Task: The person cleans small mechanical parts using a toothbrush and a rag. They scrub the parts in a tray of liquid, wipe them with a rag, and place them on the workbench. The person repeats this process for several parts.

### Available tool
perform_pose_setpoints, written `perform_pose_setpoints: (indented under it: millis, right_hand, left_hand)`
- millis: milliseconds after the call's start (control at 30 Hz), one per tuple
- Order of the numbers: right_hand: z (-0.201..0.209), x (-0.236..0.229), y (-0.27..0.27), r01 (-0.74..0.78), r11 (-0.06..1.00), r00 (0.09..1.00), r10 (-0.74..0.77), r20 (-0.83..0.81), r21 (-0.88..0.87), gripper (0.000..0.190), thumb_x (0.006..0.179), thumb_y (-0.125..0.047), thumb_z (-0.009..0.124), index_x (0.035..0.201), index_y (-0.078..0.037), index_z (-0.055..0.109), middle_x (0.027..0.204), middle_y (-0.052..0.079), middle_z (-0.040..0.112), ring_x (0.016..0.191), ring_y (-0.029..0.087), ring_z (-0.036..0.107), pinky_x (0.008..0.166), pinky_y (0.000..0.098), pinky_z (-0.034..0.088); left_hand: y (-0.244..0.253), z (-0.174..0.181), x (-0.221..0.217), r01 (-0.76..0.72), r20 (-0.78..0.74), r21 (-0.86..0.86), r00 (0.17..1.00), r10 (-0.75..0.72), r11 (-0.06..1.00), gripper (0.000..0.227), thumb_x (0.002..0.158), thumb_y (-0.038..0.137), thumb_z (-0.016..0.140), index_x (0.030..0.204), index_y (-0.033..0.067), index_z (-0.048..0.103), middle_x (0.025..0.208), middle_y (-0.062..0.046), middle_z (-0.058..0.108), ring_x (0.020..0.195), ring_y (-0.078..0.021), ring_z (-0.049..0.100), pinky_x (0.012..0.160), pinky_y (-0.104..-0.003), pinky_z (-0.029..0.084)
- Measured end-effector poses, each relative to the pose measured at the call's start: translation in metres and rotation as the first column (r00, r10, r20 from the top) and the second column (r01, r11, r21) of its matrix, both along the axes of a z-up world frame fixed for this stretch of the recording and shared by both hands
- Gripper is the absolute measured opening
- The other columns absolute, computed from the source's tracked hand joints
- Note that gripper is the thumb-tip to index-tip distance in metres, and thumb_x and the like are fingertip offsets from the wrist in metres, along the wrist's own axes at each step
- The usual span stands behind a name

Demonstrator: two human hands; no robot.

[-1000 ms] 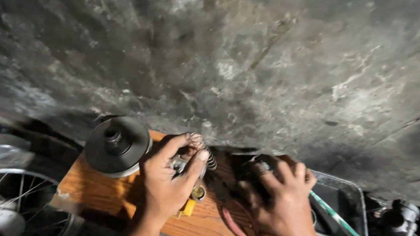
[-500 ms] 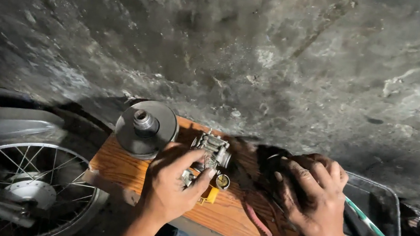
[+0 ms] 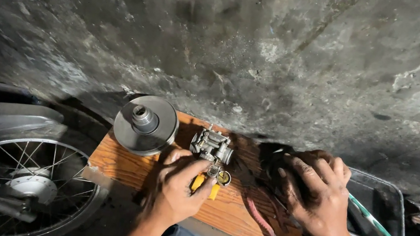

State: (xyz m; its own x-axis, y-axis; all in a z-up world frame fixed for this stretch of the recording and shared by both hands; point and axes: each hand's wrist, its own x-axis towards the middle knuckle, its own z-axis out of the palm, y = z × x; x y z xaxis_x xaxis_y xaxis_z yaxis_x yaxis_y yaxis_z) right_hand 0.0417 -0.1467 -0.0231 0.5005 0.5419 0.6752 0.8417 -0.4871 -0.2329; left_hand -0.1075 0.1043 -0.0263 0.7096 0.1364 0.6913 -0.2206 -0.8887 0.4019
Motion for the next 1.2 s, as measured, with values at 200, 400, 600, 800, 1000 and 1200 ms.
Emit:
perform_pose_setpoints:
  millis: [200,400,600,800,1000,1200]
  right_hand:
    - [0.004,-0.001,0.001,0.005,1.000,1.000,-0.005,-0.025,0.011,0.027,0.092,-0.028,0.074,0.118,-0.021,0.075,0.110,-0.001,0.068,0.103,0.026,0.055,0.089,0.0434,0.037]
    - [0.002,-0.002,0.001,-0.005,1.000,1.000,0.005,-0.011,0.013,0.027,0.091,-0.029,0.074,0.117,-0.020,0.074,0.107,0.000,0.067,0.105,0.028,0.055,0.089,0.0435,0.037]
    - [0.004,-0.002,0.001,-0.024,1.000,0.999,0.024,-0.026,0.009,0.028,0.091,-0.030,0.073,0.116,-0.018,0.073,0.100,0.001,0.063,0.100,0.028,0.053,0.087,0.0439,0.036]
    - [0.012,-0.006,0.003,-0.019,0.999,0.999,0.021,-0.031,0.039,0.025,0.093,-0.030,0.072,0.115,-0.019,0.074,0.109,0.001,0.068,0.105,0.028,0.055,0.088,0.0440,0.037]
    - [0.017,-0.005,-0.002,-0.005,0.998,0.999,0.008,-0.052,0.062,0.024,0.094,-0.027,0.071,0.115,-0.018,0.073,0.112,-0.002,0.069,0.107,0.027,0.055,0.095,0.0432,0.037]
    - [0.012,-0.004,-0.003,-0.004,0.999,0.999,0.006,-0.037,0.053,0.025,0.093,-0.026,0.073,0.116,-0.016,0.074,0.109,0.000,0.068,0.106,0.028,0.056,0.090,0.0423,0.038]
  left_hand:
    - [0.000,0.003,0.000,0.002,0.002,0.005,1.000,-0.002,1.000,0.028,0.086,0.016,0.076,0.110,0.0024,0.074,0.097,-0.011,0.078,0.089,-0.0284,0.069,0.087,-0.042,0.054]
    - [-0.001,0.003,-0.002,-0.019,-0.057,0.021,0.998,0.020,1.000,0.038,0.087,0.022,0.074,0.121,0.0052,0.070,0.096,-0.009,0.077,0.094,-0.0309,0.059,0.079,-0.046,0.050]
    - [-0.002,0.017,-0.003,0.014,-0.039,0.004,0.999,-0.014,1.000,0.037,0.087,0.022,0.073,0.119,0.0040,0.069,0.103,-0.011,0.073,0.099,-0.0301,0.062,0.078,-0.044,0.053]
    - [-0.005,0.024,-0.001,0.027,-0.001,0.009,1.000,-0.027,1.000,0.039,0.089,0.024,0.073,0.122,0.0035,0.068,0.107,-0.013,0.072,0.101,-0.0323,0.063,0.089,-0.046,0.053]
    - [-0.003,0.019,0.002,-0.014,-0.029,0.036,0.999,0.015,0.999,0.031,0.090,0.023,0.076,0.115,0.0060,0.074,0.098,-0.011,0.073,0.098,-0.0301,0.062,0.079,-0.044,0.057]
    - [0.005,0.006,0.004,-0.041,0.015,0.104,0.999,0.040,0.994,0.035,0.085,0.027,0.085,0.113,0.0065,0.076,0.093,-0.009,0.076,0.092,-0.0283,0.062,0.076,-0.042,0.053]
